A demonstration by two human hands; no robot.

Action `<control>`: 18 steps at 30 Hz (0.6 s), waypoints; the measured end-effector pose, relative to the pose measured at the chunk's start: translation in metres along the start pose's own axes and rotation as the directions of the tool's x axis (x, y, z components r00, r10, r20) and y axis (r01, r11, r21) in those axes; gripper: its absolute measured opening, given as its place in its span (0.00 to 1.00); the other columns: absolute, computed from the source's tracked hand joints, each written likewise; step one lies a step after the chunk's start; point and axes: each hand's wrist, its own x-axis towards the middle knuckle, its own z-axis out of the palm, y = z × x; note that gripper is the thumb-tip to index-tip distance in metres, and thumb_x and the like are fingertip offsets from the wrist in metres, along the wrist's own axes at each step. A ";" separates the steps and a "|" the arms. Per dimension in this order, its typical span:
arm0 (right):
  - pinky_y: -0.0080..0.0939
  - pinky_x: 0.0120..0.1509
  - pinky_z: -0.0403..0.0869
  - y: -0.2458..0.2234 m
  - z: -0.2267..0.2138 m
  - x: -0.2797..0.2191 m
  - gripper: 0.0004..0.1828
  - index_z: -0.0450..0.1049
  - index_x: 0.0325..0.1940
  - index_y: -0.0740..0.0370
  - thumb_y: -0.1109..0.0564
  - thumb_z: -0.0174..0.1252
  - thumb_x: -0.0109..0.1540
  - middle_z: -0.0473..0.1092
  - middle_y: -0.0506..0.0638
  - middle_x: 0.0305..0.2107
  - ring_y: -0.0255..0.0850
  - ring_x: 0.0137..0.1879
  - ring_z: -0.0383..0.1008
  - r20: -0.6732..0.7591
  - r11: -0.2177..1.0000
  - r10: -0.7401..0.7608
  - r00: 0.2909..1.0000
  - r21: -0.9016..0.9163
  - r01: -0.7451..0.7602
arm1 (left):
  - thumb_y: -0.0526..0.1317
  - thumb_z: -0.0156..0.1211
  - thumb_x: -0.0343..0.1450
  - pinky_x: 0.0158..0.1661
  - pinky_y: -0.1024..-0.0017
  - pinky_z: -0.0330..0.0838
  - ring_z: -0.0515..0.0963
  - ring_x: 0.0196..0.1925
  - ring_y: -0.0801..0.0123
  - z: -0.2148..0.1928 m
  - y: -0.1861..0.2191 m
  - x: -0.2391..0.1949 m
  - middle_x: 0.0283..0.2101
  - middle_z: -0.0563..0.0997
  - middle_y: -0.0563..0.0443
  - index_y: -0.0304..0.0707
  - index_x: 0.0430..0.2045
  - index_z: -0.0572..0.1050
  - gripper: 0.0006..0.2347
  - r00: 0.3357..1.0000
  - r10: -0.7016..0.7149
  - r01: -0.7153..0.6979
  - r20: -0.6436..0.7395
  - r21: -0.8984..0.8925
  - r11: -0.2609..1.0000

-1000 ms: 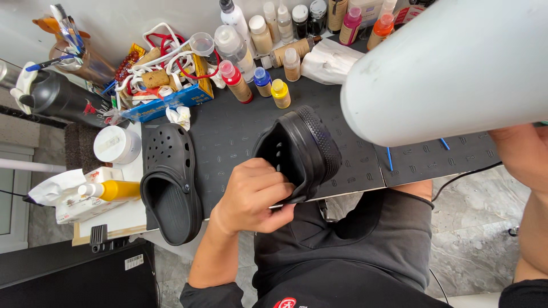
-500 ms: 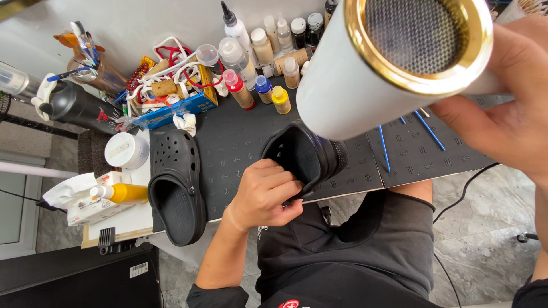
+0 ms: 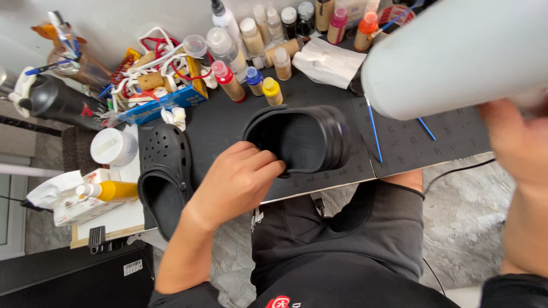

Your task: The person uses a hairdryer to heat a black foam shoe and then applies a black liquid to the inner rim and heel strap using a small brush.

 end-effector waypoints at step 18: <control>0.32 0.44 0.71 0.052 0.084 -0.173 0.13 0.76 0.50 0.68 0.57 0.70 0.69 0.75 0.52 0.32 0.33 0.36 0.75 -0.343 0.974 0.188 0.920 -0.059 -0.221 | 0.32 0.59 0.61 0.53 0.70 0.70 0.75 0.38 0.66 0.054 0.013 -0.004 0.30 0.73 0.52 0.34 0.36 0.79 0.11 0.971 0.041 -0.114 0.235 0.304 0.946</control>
